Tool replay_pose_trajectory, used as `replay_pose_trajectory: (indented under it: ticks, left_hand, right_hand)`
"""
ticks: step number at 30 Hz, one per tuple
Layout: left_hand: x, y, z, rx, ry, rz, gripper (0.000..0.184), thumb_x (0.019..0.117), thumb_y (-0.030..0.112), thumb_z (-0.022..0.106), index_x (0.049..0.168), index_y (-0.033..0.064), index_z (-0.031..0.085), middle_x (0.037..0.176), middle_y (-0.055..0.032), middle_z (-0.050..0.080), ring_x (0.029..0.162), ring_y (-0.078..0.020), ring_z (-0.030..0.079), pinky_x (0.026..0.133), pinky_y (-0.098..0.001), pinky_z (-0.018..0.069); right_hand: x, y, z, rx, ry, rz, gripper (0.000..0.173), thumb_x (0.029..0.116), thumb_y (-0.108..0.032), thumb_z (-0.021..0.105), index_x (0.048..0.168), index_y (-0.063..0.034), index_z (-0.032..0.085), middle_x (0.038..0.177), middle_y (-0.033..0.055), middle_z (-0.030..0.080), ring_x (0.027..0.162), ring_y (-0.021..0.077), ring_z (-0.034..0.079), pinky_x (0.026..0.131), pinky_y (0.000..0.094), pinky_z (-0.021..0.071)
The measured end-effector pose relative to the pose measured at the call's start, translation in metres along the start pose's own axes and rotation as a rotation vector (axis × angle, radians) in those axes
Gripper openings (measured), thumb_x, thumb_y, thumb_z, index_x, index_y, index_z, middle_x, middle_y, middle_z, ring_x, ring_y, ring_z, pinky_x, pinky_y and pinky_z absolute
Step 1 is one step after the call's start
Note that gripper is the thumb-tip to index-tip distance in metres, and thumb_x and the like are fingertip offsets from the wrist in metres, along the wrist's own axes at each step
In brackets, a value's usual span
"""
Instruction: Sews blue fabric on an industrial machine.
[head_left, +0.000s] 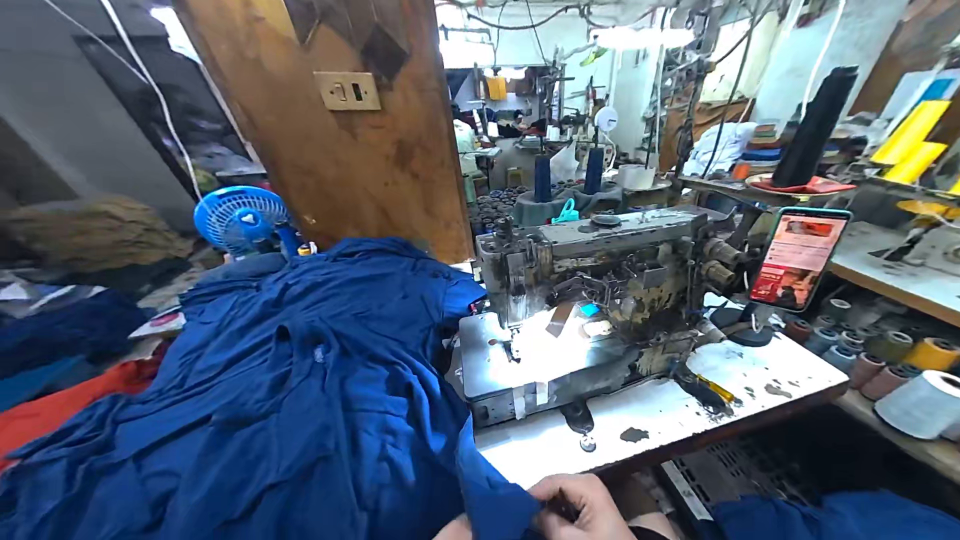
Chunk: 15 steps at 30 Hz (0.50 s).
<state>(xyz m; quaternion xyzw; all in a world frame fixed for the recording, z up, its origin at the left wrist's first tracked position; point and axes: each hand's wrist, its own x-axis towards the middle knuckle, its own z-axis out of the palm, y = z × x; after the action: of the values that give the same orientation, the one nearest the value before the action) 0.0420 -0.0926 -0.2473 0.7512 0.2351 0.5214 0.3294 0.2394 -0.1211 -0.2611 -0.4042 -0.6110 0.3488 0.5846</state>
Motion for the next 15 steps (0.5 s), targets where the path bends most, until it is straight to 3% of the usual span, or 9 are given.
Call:
replay_pose_trajectory:
  ticks: [2, 3, 6, 7, 8, 10, 11, 12, 15]
  left_hand:
    - [0.003, 0.002, -0.006, -0.185, 0.13, -0.174, 0.017, 0.0983, 0.005, 0.064, 0.106, 0.0146, 0.076, 0.106, 0.009, 0.077, 0.098, 0.0001, 0.071, 0.088, -0.0217, 0.0594]
    - [0.008, 0.006, -0.014, -0.298, 0.181, -0.287, 0.021, 0.0993, 0.004, 0.062, 0.108, 0.0169, 0.076, 0.103, 0.0094, 0.078, 0.093, -0.0011, 0.072, 0.083, -0.0223, 0.0603]
    - [0.031, 0.024, -0.051, -0.487, 0.161, -0.551, 0.029, 0.1017, 0.003, 0.052, 0.123, 0.0177, 0.064, 0.096, 0.0049, 0.077, 0.085, -0.0054, 0.073, 0.078, -0.0265, 0.0621]
    - [0.041, 0.04, -0.058, -0.44, 0.155, -0.608, 0.03, 0.0998, 0.0, 0.048, 0.122, 0.0149, 0.062, 0.09, 0.0049, 0.076, 0.079, -0.0042, 0.072, 0.073, -0.0243, 0.0616]
    - [0.05, 0.058, -0.061, -0.363, 0.173, -0.621, 0.029, 0.0941, -0.004, 0.046, 0.112, 0.0101, 0.064, 0.085, 0.0047, 0.073, 0.073, -0.0025, 0.07, 0.067, -0.0206, 0.0593]
    - [0.051, 0.064, -0.076, -0.265, 0.05, -0.406, 0.022, 0.0886, -0.006, 0.059, 0.094, 0.0081, 0.075, 0.084, 0.0059, 0.076, 0.076, 0.0011, 0.069, 0.07, -0.0147, 0.0569]
    - [0.047, 0.051, -0.091, -0.182, -0.123, -0.207, 0.013, 0.0957, 0.007, 0.068, 0.102, 0.0129, 0.078, 0.093, 0.0089, 0.075, 0.086, 0.0038, 0.068, 0.078, -0.0125, 0.0561]
    - [0.044, 0.043, -0.098, -0.046, -0.21, -0.055, 0.012, 0.0978, 0.02, 0.07, 0.107, 0.0163, 0.078, 0.093, 0.0102, 0.07, 0.089, 0.0053, 0.063, 0.079, -0.0106, 0.0522]
    - [0.035, 0.05, -0.095, 0.333, -0.185, 0.087, 0.029, 0.0947, 0.036, 0.074, 0.113, 0.0141, 0.077, 0.084, 0.0023, 0.063, 0.082, 0.0022, 0.057, 0.074, -0.0114, 0.0453]
  right_hand:
    - [0.01, -0.012, -0.009, 0.072, 0.01, 0.23, 0.017, 0.093, 0.002, 0.061, 0.107, 0.0059, 0.069, 0.077, -0.0007, 0.069, 0.056, -0.0019, 0.058, 0.054, 0.018, 0.0516]
    - [0.019, -0.016, -0.018, 0.101, -0.015, 0.33, 0.018, 0.0959, -0.003, 0.061, 0.111, 0.0032, 0.068, 0.077, -0.0032, 0.069, 0.054, -0.0015, 0.057, 0.053, 0.0185, 0.0503]
    - [0.041, -0.017, -0.049, 0.172, -0.113, 0.441, 0.012, 0.0986, -0.013, 0.063, 0.108, -0.0082, 0.069, 0.072, -0.007, 0.063, 0.049, -0.0011, 0.049, 0.045, 0.0175, 0.0429]
    - [0.045, -0.021, -0.057, 0.2, -0.156, 0.431, 0.007, 0.0986, -0.017, 0.063, 0.102, -0.0132, 0.069, 0.07, -0.0095, 0.061, 0.048, -0.0033, 0.046, 0.043, 0.0156, 0.039]
    - [0.048, -0.024, -0.063, 0.23, -0.217, 0.404, 0.006, 0.0991, -0.021, 0.064, 0.096, -0.0186, 0.068, 0.069, -0.0125, 0.06, 0.048, -0.0059, 0.044, 0.042, 0.0131, 0.0369]
    - [0.05, -0.029, -0.069, 0.239, -0.325, 0.305, 0.009, 0.1014, -0.025, 0.063, 0.094, -0.0226, 0.068, 0.071, -0.0152, 0.06, 0.05, -0.0085, 0.046, 0.043, 0.0103, 0.0379]
    - [0.05, -0.028, -0.07, 0.214, -0.347, 0.224, 0.01, 0.1031, -0.026, 0.061, 0.097, -0.0214, 0.068, 0.076, -0.0146, 0.061, 0.053, -0.0081, 0.048, 0.046, 0.0102, 0.041]
    - [0.049, -0.028, -0.068, 0.188, -0.331, 0.148, 0.01, 0.1044, -0.024, 0.059, 0.101, -0.0202, 0.069, 0.081, -0.0137, 0.063, 0.055, -0.0078, 0.05, 0.048, 0.0101, 0.0434]
    - [0.04, -0.029, -0.061, 0.197, -0.263, -0.026, 0.022, 0.1059, -0.018, 0.056, 0.122, -0.0192, 0.07, 0.09, -0.0127, 0.068, 0.06, -0.0089, 0.053, 0.05, 0.0083, 0.0442]
